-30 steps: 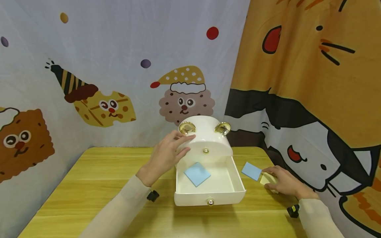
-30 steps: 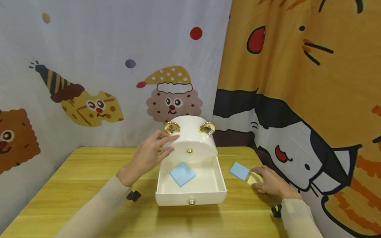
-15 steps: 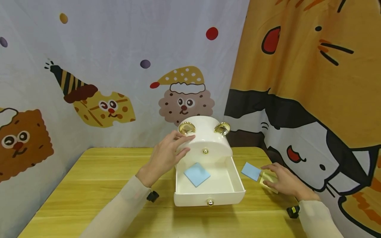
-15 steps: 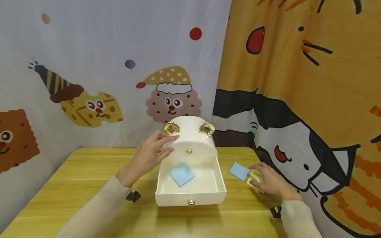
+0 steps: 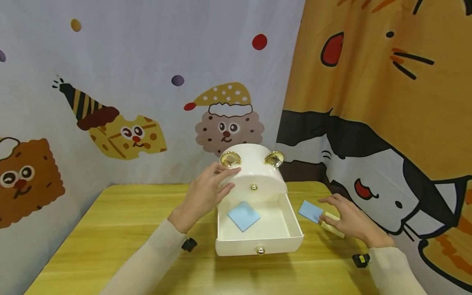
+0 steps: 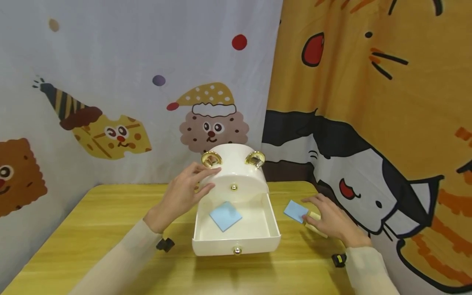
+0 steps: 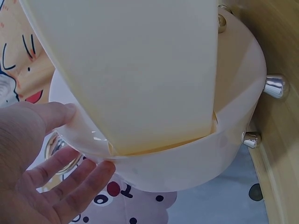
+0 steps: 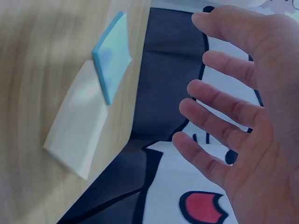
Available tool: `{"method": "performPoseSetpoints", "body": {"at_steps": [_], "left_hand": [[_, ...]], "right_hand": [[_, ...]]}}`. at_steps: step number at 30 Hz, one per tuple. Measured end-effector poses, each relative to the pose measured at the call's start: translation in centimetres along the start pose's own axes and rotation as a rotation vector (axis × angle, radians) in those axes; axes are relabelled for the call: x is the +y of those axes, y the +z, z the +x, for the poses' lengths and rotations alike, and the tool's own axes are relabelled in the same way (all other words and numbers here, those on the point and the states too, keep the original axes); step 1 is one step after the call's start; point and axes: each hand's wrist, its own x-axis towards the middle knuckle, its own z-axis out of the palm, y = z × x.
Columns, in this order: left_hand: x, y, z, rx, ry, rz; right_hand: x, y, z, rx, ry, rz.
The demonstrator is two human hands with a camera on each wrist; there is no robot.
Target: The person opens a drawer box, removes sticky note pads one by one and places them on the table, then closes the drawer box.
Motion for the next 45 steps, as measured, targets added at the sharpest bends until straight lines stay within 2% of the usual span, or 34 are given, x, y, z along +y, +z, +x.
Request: {"method": "performPoseSetpoints", "body": {"at_steps": [9, 19, 30, 37, 45], "left_hand": [[-0.1, 0.0, -0.1, 0.017, 0.002, -0.004], [0.1, 0.2, -0.3, 0.039, 0.024, -0.007], [0.0, 0.3, -0.4, 0.021, 0.009, -0.015], [0.1, 0.4, -0.4, 0.044, 0.022, -0.013], [0.0, 0.5, -0.4, 0.036, 0.013, -0.009]], "right_hand": [[-2.6, -1.8, 0.6, 0.028, -0.051, -0.039], [-5.8, -3.3, 1.3, 0.078, -0.161, -0.056], [-9.5, -5.7, 2.3, 0.148, -0.298, -0.079], [-11.2, -6.9, 2.6, 0.182, -0.372, -0.118], [-12.8, -8.1, 3.7, 0.212, -0.473, -0.145]]}}
